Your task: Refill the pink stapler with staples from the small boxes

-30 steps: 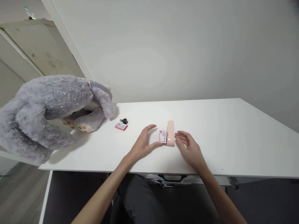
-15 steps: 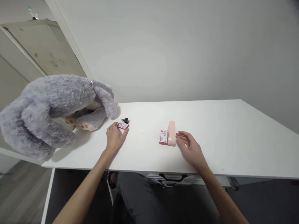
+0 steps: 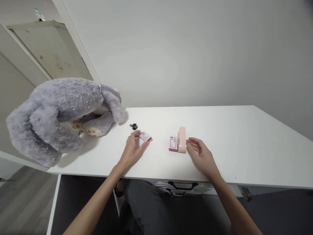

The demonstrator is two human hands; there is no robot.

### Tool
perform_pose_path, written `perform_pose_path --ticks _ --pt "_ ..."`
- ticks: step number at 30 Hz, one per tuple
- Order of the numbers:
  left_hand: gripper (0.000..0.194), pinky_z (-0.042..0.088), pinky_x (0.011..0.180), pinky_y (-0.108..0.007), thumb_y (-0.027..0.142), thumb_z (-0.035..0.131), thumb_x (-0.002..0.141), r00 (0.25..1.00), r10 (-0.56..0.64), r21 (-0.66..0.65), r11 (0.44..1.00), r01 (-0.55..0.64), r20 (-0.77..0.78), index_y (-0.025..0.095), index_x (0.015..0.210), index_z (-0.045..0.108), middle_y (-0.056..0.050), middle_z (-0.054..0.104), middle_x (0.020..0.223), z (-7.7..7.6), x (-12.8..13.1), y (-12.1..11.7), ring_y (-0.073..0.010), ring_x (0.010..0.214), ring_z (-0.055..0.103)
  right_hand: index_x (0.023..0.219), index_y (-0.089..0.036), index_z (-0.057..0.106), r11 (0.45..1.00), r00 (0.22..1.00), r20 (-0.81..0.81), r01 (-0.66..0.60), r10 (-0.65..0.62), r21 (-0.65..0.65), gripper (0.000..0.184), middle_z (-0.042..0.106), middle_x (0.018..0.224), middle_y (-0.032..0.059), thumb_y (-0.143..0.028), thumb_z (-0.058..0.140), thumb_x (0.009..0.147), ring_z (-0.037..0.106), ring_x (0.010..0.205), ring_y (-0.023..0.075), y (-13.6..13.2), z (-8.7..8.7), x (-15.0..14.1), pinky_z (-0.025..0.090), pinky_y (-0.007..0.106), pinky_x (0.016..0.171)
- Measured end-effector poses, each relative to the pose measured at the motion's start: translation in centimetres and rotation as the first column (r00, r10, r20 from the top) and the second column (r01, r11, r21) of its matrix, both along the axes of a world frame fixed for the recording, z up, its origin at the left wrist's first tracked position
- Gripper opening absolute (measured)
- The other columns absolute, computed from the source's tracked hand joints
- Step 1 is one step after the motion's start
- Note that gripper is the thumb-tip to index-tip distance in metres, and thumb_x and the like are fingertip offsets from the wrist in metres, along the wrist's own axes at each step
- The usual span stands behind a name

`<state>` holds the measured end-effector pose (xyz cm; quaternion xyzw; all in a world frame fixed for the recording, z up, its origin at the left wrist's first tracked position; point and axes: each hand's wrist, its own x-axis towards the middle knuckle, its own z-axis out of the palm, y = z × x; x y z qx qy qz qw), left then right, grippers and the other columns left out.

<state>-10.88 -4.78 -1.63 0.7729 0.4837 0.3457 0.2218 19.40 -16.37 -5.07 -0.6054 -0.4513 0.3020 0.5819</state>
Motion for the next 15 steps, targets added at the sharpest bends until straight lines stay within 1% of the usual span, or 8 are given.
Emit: perform_pose_path --ticks 2,5,7,10,13,15 --pt "0.061 0.046 0.116 -0.051 0.051 0.070 0.096 0.997 -0.081 -0.005 0.997 0.081 0.014 0.024 0.145 0.045 -0.016 0.056 0.150 0.6 1.7 -0.7 -0.0313 0.138 0.057 0.128 -0.022 0.062 1.000 1.000 0.000 0.000 0.000 -0.005 0.050 0.072 0.134 0.0173 -0.060 0.069 0.096 0.069 0.126 0.0321 0.1 0.0 0.0 0.053 0.056 0.113" --pt "0.059 0.045 0.118 -0.051 0.049 0.072 0.095 0.968 -0.236 0.021 0.972 0.235 0.085 0.024 0.142 0.047 -0.015 0.059 0.146 1.6 4.4 -1.2 -0.0304 0.137 0.058 0.128 -0.022 0.061 1.000 1.000 -0.001 -0.002 0.002 -0.004 0.050 0.072 0.133 0.0173 -0.059 0.068 0.096 0.069 0.125 0.0318 0.1 0.1 0.0 0.053 0.055 0.112" --pt "0.062 0.044 0.119 -0.052 0.046 0.074 0.094 0.936 -0.329 0.003 0.944 0.331 0.126 0.024 0.144 0.044 -0.015 0.059 0.146 2.1 5.9 -1.2 -0.0297 0.137 0.058 0.128 -0.021 0.061 1.000 1.000 -0.001 -0.001 0.001 0.000 0.050 0.072 0.133 0.0173 -0.059 0.068 0.097 0.070 0.125 0.0313 0.1 0.2 -0.1 0.054 0.054 0.112" --pt "0.066 0.041 0.124 -0.054 0.041 0.073 0.096 0.878 -0.460 -0.052 0.881 0.470 0.132 0.027 0.150 0.038 -0.016 0.056 0.152 2.8 7.5 -0.9 -0.0302 0.145 0.054 0.128 -0.021 0.061 1.000 1.000 -0.005 0.002 -0.002 0.012 0.050 0.072 0.133 0.0174 -0.060 0.067 0.097 0.070 0.124 0.0310 0.2 0.3 -0.1 0.054 0.053 0.112" --pt "0.066 0.037 0.126 -0.058 0.040 0.071 0.097 0.835 -0.537 -0.099 0.830 0.549 0.121 0.029 0.153 0.037 -0.017 0.052 0.158 3.1 8.4 -0.8 -0.0318 0.150 0.049 0.128 -0.022 0.061 1.000 1.000 -0.009 0.004 -0.004 0.016 0.050 0.073 0.132 0.0172 -0.060 0.067 0.097 0.071 0.123 0.0312 0.3 0.4 -0.2 0.055 0.054 0.111" --pt "0.070 0.035 0.128 -0.059 0.042 0.073 0.096 0.830 -0.546 -0.114 0.822 0.557 0.114 0.030 0.154 0.036 -0.017 0.049 0.161 3.1 8.7 -0.9 -0.0324 0.153 0.045 0.128 -0.022 0.061 1.000 1.000 -0.012 0.005 -0.005 0.018 0.050 0.073 0.132 0.0170 -0.061 0.067 0.097 0.071 0.123 0.0311 0.3 0.4 -0.2 0.055 0.054 0.111"
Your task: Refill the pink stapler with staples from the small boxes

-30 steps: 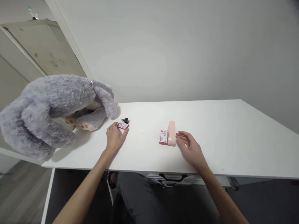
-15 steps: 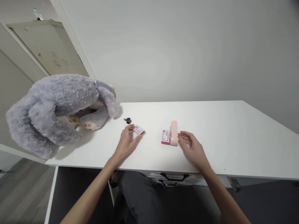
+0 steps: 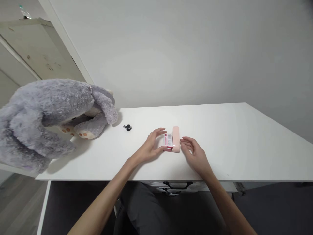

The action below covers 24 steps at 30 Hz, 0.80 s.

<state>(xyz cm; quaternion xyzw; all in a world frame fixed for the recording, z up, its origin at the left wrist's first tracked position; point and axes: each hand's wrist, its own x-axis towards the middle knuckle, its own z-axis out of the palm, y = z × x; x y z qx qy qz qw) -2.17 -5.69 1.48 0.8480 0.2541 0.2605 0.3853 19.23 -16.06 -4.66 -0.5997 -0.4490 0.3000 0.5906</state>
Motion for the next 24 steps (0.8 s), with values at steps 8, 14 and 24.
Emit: perform_pose_path --ticks 8,14,24 --pt "0.045 0.039 0.124 -0.056 0.042 0.061 0.101 0.917 0.396 0.227 0.889 -0.397 0.051 0.024 0.142 0.051 -0.015 0.056 0.150 -2.7 -2.3 1.8 -0.0310 0.143 0.051 0.127 -0.023 0.062 1.000 1.000 0.009 -0.005 0.005 0.001 0.047 0.073 0.132 0.0161 -0.059 0.066 0.098 0.070 0.124 0.0313 -0.2 0.1 0.0 0.055 0.054 0.111" --pt "0.048 0.033 0.123 -0.065 0.037 0.063 0.095 0.727 0.686 0.492 0.633 -0.598 0.000 0.017 0.138 0.053 -0.023 0.046 0.154 -4.1 -6.3 5.6 -0.0413 0.147 0.039 0.128 -0.023 0.062 1.000 1.000 0.013 -0.008 0.008 -0.015 0.044 0.073 0.133 0.0154 -0.056 0.066 0.098 0.070 0.124 0.0311 -0.3 0.0 0.1 0.053 0.055 0.113" --pt "0.053 0.028 0.122 -0.073 0.035 0.053 0.097 0.622 0.776 0.541 0.569 -0.619 -0.105 0.014 0.145 0.054 -0.023 0.051 0.158 -5.1 -7.8 8.3 -0.0475 0.152 0.033 0.127 -0.023 0.062 1.000 1.000 0.029 0.000 0.000 -0.020 0.046 0.073 0.133 0.0160 -0.058 0.066 0.098 0.071 0.124 0.0319 -0.2 -0.1 0.1 0.055 0.055 0.111"
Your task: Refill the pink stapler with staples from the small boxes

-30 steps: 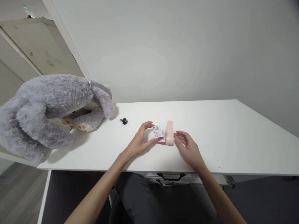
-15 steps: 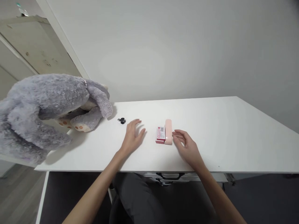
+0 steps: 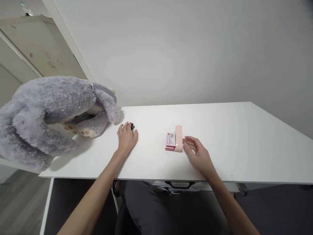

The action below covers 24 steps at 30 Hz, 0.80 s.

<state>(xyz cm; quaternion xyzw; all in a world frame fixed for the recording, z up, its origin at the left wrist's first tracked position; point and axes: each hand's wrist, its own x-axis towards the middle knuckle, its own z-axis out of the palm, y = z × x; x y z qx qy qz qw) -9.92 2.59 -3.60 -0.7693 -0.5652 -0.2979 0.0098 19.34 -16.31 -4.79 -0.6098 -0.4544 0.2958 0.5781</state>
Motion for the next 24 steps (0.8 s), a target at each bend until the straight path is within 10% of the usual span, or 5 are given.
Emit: perform_pose_path --ticks 6,14,24 --pt "0.054 0.035 0.120 -0.067 0.020 0.048 0.094 0.972 -0.233 -0.024 0.972 0.232 -0.012 0.018 0.147 0.059 -0.017 0.055 0.157 0.2 2.5 -1.2 -0.0421 0.144 0.041 0.126 -0.023 0.062 1.000 1.000 -0.001 0.000 0.000 -0.008 0.044 0.073 0.133 0.0153 -0.057 0.066 0.098 0.071 0.123 0.0315 0.0 0.2 -0.1 0.055 0.054 0.111" --pt "0.071 0.033 0.123 -0.061 0.010 0.047 0.086 0.796 -0.595 -0.153 0.781 0.606 0.112 0.032 0.154 0.056 -0.003 0.056 0.160 0.2 9.4 -2.7 -0.0334 0.143 0.044 0.126 -0.023 0.062 1.000 1.000 -0.013 -0.001 0.001 0.010 0.044 0.073 0.131 0.0165 -0.056 0.067 0.097 0.071 0.123 0.0321 0.1 0.3 -0.1 0.055 0.054 0.110" --pt "0.093 0.025 0.128 -0.057 0.007 0.042 0.089 0.679 -0.730 -0.243 0.647 0.723 0.077 0.033 0.173 0.010 -0.001 0.051 0.166 1.7 10.1 -3.0 -0.0288 0.158 0.033 0.126 -0.021 0.062 1.000 1.000 0.009 -0.005 0.005 0.007 0.042 0.073 0.130 0.0164 -0.051 0.066 0.097 0.072 0.121 0.0309 0.2 0.4 -0.2 0.055 0.055 0.111"
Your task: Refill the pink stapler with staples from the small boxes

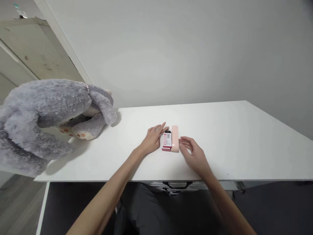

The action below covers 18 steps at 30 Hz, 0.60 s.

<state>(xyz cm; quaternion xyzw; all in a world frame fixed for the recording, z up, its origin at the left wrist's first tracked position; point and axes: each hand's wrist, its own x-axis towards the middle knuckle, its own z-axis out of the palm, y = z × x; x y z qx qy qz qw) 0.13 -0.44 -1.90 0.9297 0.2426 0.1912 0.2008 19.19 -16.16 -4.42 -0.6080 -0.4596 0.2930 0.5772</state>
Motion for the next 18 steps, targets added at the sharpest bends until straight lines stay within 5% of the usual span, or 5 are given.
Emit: perform_pose_path --ticks 5,10,15,18 --pt "0.093 0.028 0.130 -0.057 0.006 0.040 0.090 0.997 0.044 0.005 0.999 -0.044 0.059 0.030 0.173 0.007 -0.005 0.042 0.171 -0.7 -0.2 0.2 -0.0263 0.161 0.032 0.126 -0.021 0.062 1.000 1.000 0.007 -0.005 0.005 0.008 0.039 0.073 0.131 0.0163 -0.049 0.064 0.099 0.071 0.122 0.0306 0.0 -0.2 0.0 0.054 0.055 0.111" --pt "0.075 0.033 0.130 -0.057 0.010 0.042 0.092 0.962 0.256 0.037 0.965 -0.260 0.092 0.020 0.166 0.034 -0.012 0.046 0.168 -1.6 -2.2 1.6 -0.0299 0.156 0.041 0.127 -0.020 0.062 1.000 1.000 -0.011 0.001 -0.001 0.008 0.040 0.073 0.131 0.0166 -0.047 0.065 0.098 0.072 0.120 0.0299 0.2 -0.3 0.2 0.055 0.053 0.109" --pt "0.064 0.033 0.129 -0.058 0.028 0.037 0.104 0.952 0.302 0.124 0.947 -0.295 -0.042 0.012 0.165 0.029 -0.016 0.057 0.159 -0.9 -7.9 3.0 -0.0319 0.153 0.046 0.118 -0.020 0.066 0.959 0.951 0.148 0.254 -0.272 0.128 0.025 0.074 0.123 0.0147 -0.037 0.057 0.102 0.072 0.112 0.0293 -2.7 1.6 -2.1 0.057 0.052 0.103" --pt "0.063 0.034 0.129 -0.056 0.035 0.035 0.106 0.935 0.341 0.137 0.935 -0.327 -0.101 0.013 0.165 0.029 -0.016 0.048 0.166 -0.4 -12.0 3.6 -0.0319 0.153 0.047 0.119 -0.022 0.067 0.971 0.944 0.314 0.025 -0.101 0.237 0.023 0.075 0.122 0.0133 -0.030 0.051 0.106 0.071 0.116 0.0273 -4.6 2.4 -5.5 0.058 0.047 0.103"
